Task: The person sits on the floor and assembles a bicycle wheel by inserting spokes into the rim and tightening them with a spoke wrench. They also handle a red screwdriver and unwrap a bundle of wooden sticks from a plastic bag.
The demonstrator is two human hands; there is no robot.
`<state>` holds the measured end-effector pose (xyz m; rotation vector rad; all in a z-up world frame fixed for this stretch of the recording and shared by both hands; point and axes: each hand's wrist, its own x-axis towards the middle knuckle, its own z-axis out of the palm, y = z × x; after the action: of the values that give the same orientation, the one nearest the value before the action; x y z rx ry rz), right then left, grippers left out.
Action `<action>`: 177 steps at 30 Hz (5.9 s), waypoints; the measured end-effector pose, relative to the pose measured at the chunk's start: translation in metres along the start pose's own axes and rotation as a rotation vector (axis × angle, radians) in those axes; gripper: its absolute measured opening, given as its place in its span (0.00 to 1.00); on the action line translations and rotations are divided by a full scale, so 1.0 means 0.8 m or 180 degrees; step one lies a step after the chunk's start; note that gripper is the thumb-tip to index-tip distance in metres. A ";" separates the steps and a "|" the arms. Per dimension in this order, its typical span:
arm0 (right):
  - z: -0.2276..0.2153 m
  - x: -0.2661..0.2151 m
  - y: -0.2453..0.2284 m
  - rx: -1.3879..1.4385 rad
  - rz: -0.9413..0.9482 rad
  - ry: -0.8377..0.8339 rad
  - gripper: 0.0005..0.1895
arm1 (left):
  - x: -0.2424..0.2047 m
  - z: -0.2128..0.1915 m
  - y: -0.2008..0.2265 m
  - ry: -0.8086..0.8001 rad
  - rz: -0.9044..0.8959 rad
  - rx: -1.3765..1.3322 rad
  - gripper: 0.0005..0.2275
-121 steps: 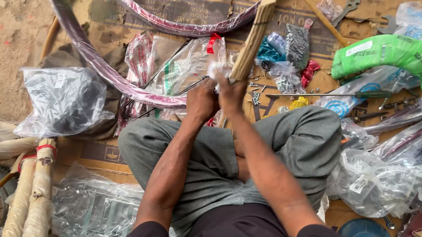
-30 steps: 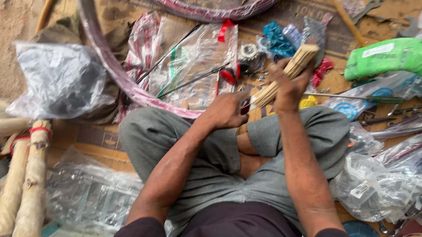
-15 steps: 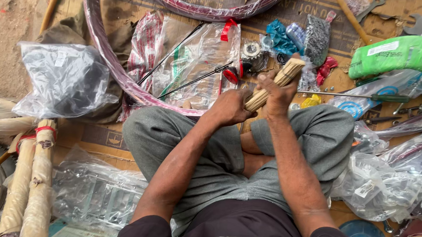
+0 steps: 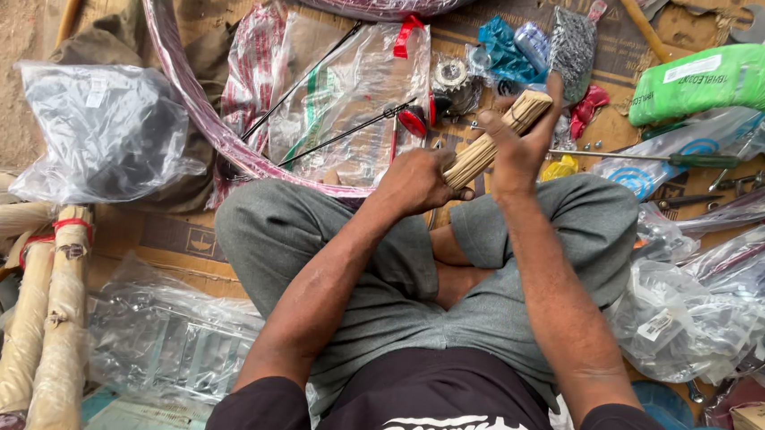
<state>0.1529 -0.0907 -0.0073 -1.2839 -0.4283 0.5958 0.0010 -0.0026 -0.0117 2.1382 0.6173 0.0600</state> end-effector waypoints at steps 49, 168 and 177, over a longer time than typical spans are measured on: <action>-0.191 0.154 0.074 -0.3654 -0.1259 0.0823 0.08 | 0.004 0.014 -0.050 -0.0555 0.0134 -0.0078 0.13; -0.139 0.106 0.093 -0.2873 -0.0621 0.0490 0.19 | 0.026 -0.004 -0.003 0.0363 -0.0549 -0.0063 0.15; -0.027 0.013 0.042 0.0489 0.1765 -0.1093 0.51 | 0.031 -0.009 -0.024 0.0259 -0.0232 -0.0072 0.14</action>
<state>0.1681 -0.0946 -0.0450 -1.1521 -0.2952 1.3042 0.0134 0.0232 -0.0267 2.0978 0.7385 0.1140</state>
